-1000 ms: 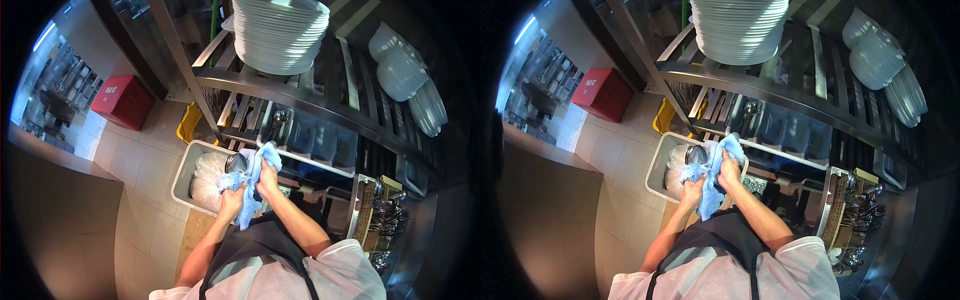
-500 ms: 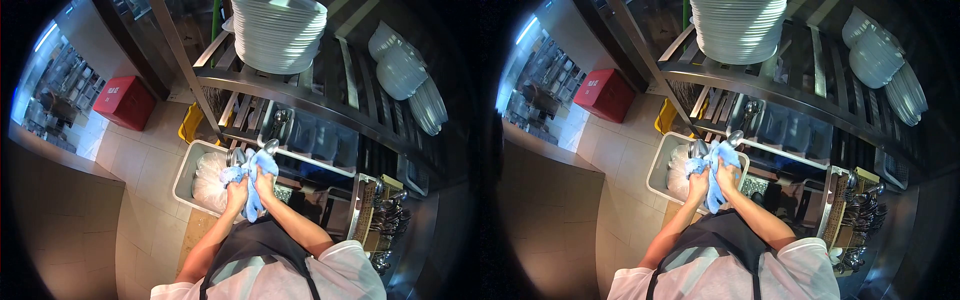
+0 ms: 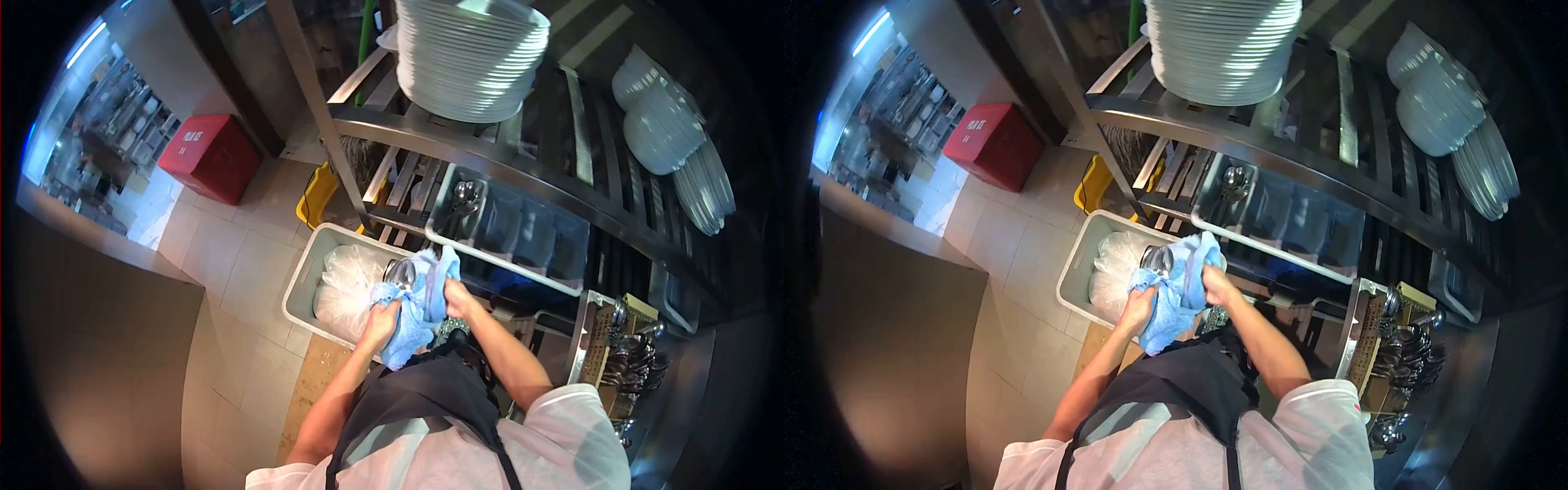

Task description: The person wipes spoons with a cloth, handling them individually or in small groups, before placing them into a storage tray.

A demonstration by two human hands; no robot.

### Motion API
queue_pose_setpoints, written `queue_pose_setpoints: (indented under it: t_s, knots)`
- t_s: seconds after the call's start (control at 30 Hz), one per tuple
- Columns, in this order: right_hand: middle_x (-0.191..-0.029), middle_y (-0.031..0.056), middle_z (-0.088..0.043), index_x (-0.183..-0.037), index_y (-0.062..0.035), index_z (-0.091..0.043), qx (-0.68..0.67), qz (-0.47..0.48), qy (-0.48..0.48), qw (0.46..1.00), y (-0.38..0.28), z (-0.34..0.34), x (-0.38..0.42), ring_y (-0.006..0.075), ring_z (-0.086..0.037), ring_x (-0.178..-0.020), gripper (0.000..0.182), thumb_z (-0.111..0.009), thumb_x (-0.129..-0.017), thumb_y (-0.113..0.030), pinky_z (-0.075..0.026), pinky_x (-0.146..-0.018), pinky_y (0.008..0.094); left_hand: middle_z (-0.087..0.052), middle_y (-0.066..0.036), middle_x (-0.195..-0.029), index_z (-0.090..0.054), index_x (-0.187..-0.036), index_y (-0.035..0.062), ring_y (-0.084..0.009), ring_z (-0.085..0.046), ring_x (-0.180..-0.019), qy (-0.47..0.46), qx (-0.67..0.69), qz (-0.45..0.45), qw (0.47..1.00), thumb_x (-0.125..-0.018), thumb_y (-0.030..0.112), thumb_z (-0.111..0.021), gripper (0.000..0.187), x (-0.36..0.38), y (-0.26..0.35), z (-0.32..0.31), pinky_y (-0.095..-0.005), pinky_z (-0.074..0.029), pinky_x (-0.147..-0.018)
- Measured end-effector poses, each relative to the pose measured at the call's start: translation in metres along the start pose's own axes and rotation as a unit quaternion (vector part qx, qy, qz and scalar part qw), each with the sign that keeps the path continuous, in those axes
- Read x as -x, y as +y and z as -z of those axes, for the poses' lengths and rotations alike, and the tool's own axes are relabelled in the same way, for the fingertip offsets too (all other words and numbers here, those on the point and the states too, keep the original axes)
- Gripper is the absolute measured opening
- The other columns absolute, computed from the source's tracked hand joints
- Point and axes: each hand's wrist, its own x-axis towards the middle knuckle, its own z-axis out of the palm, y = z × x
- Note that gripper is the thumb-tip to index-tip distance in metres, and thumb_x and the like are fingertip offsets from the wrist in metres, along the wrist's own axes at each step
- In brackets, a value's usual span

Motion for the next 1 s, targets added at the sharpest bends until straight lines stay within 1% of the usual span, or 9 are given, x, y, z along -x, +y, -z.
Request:
queue_pose_setpoints:
  t_s: [0.13, 0.2, 0.33, 0.37, 0.53, 0.67, 0.87, 0.97, 1.0]
  knots:
    - [-0.085, 0.0091, -0.058, -0.101, -0.0028, -0.051, 0.131, 0.071, 0.029, 0.988, 0.022, -0.024, -0.003, 0.0215, -0.056, -0.078, 0.028, -0.044, -0.087, -0.026, -0.045, -0.067, 0.0324, -0.054, -0.011, -0.066, -0.054, -0.077, -0.0067, -0.0169, -0.051, -0.067, -0.102, -0.134, 0.071, 0.983, -0.077, 0.032, -0.048, 0.039, 0.006, 0.037, 0.014, -0.0325, -0.04, -0.065]
    - [-0.092, 0.0127, -0.059, -0.103, -0.0032, -0.053, 0.422, 0.282, 0.132, 0.851, 0.03, -0.022, -0.019, 0.0274, -0.057, -0.083, 0.034, -0.047, -0.084, -0.031, -0.043, -0.073, 0.0342, -0.053, -0.012, -0.06, -0.054, -0.07, -0.0073, -0.0181, -0.05, -0.06, -0.092, -0.098, -0.013, 0.991, -0.076, 0.034, -0.049, 0.042, 0.01, 0.049, 0.01, -0.0335, -0.041, -0.061]
    - [-0.104, 0.015, -0.055, -0.103, -0.0061, -0.055, 0.431, 0.441, 0.209, 0.759, 0.012, -0.017, -0.032, 0.0308, -0.051, -0.097, 0.04, -0.045, -0.082, -0.039, -0.039, -0.082, 0.0351, -0.048, -0.01, -0.05, -0.053, -0.059, -0.0063, -0.0196, -0.048, -0.051, -0.056, -0.153, 0.011, 0.987, -0.076, 0.032, -0.05, 0.042, 0.007, 0.051, 0.008, -0.0349, -0.041, -0.055]
    - [-0.106, 0.0073, -0.052, -0.107, -0.0025, -0.049, 0.434, 0.307, 0.215, 0.819, 0.001, -0.013, -0.031, 0.0165, -0.047, -0.097, 0.029, -0.053, -0.082, -0.017, -0.036, -0.085, 0.0286, -0.047, -0.01, -0.047, -0.053, -0.057, -0.0056, -0.02, -0.049, -0.05, -0.035, -0.146, 0.004, 0.989, -0.076, 0.031, -0.051, 0.042, 0.009, 0.052, 0.007, -0.0352, -0.041, -0.053]
    - [-0.095, 0.0057, -0.058, -0.1, -0.006, -0.057, 0.243, 0.317, 0.046, 0.916, -0.043, 0.003, -0.01, 0.0163, -0.052, -0.089, 0.024, -0.056, -0.078, -0.013, -0.04, -0.079, 0.03, -0.055, -0.013, -0.06, -0.058, -0.071, -0.0033, -0.0195, -0.055, -0.063, -0.027, -0.064, -0.062, 0.996, -0.075, 0.022, -0.053, 0.026, 0.024, 0.046, 0.013, -0.0334, -0.043, -0.061]
    - [-0.094, 0.0058, -0.059, -0.097, -0.0065, -0.059, 0.499, 0.182, -0.107, 0.84, -0.085, -0.027, 0.051, 0.0155, -0.054, -0.085, 0.024, -0.059, -0.073, -0.008, -0.044, -0.073, 0.0314, -0.059, -0.014, -0.075, -0.057, -0.086, -0.0014, -0.0197, -0.057, -0.075, 0.063, -0.057, -0.168, 0.982, -0.074, 0.014, -0.054, 0.02, 0.039, 0.098, 0.035, -0.032, -0.043, -0.067]
    - [-0.086, 0.0099, -0.059, -0.092, -0.003, -0.058, 0.613, 0.262, -0.275, 0.693, -0.052, -0.022, 0.032, 0.0222, -0.055, -0.083, 0.023, -0.06, -0.069, -0.005, -0.043, -0.074, 0.0329, -0.059, -0.009, -0.082, -0.059, -0.085, 0.0036, -0.0204, -0.055, -0.08, -0.074, -0.215, -0.165, 0.96, -0.068, 0.008, -0.059, 0.018, 0.026, 0.106, 0.068, -0.0323, -0.042, -0.072]
    - [-0.087, 0.0112, -0.058, -0.087, -0.0038, -0.058, 0.592, 0.383, -0.013, 0.709, -0.058, -0.03, 0.034, 0.0241, -0.055, -0.083, 0.015, -0.052, -0.073, -0.005, -0.043, -0.072, 0.0328, -0.058, -0.009, -0.087, -0.057, -0.086, 0.0023, -0.0181, -0.054, -0.082, -0.071, -0.114, -0.157, 0.978, -0.071, 0.008, -0.057, 0.017, 0.027, 0.092, 0.056, -0.0309, -0.042, -0.074]
    - [-0.085, 0.0081, -0.058, -0.086, -0.0052, -0.058, 0.672, 0.486, 0.083, 0.552, -0.053, -0.019, 0.018, 0.0194, -0.054, -0.082, 0.012, -0.049, -0.079, -0.008, -0.043, -0.071, 0.0305, -0.058, -0.009, -0.087, -0.057, -0.086, 0.0023, -0.0181, -0.054, -0.082, -0.073, -0.115, -0.158, 0.978, -0.071, 0.008, -0.057, 0.017, 0.03, 0.087, 0.043, -0.0309, -0.042, -0.074]
